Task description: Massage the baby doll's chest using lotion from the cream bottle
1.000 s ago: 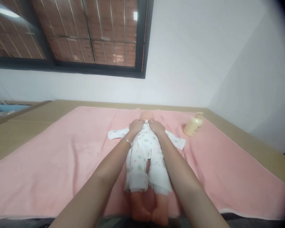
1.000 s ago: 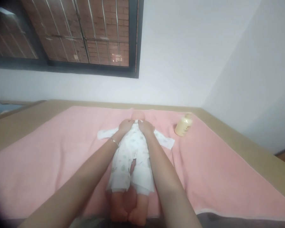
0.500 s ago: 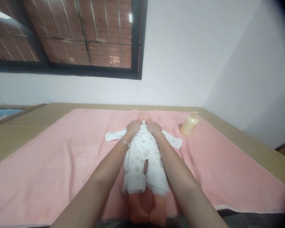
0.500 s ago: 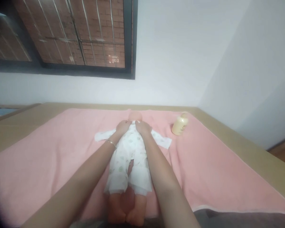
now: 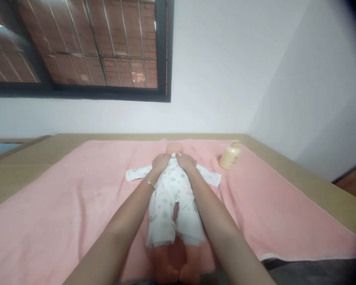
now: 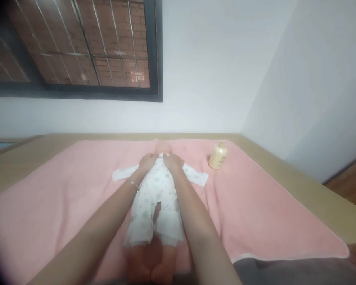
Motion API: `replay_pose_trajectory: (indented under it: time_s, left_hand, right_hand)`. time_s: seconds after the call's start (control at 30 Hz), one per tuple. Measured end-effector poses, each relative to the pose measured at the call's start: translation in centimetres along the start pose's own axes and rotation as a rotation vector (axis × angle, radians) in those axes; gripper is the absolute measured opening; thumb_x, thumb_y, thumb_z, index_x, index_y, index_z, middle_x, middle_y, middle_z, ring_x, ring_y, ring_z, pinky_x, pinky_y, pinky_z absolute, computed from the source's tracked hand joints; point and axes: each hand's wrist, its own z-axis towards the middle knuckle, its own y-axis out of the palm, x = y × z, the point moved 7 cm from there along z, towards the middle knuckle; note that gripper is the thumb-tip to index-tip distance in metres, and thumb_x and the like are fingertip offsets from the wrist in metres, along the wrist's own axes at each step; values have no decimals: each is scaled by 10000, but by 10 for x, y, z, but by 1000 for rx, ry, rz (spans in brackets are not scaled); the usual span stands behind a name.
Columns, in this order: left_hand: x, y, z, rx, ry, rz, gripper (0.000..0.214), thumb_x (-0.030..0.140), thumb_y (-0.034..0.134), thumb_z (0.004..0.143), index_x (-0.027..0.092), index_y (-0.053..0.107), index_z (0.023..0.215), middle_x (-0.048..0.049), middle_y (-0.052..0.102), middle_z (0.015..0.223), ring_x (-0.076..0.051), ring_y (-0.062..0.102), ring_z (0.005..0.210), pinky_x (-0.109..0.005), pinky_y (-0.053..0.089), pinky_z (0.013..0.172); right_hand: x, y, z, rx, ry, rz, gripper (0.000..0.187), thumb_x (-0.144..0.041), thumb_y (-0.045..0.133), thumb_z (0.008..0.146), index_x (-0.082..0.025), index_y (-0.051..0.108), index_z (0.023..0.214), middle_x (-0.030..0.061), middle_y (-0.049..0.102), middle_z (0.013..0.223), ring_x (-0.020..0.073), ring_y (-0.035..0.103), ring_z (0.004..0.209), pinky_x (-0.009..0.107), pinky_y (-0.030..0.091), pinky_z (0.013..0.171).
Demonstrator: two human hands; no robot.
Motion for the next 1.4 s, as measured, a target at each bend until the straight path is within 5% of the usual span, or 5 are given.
replay_pose_trajectory:
  time_s: [0.93, 1.4]
  left_hand:
    - [2, 6, 2, -3, 6, 10, 438, 525, 348, 844, 201, 630, 757, -57, 658, 782, -192, 571, 704, -271, 342, 598]
    - [5, 4, -2, 3, 12, -33, 400, 502, 390, 847, 200, 649, 887, -62, 672, 853, -208, 593, 834, -267, 359, 673]
  right_hand:
    - [8, 1, 6, -2, -25, 22, 616, -573, 240, 861, -151, 614, 1108, 150, 605, 1140, 332, 524, 1080, 496, 340, 929]
    - [9, 2, 5, -21, -4, 13, 598, -561, 233, 866, -167, 614, 1106, 138, 610, 1131, 322, 523, 1081, 484, 343, 931]
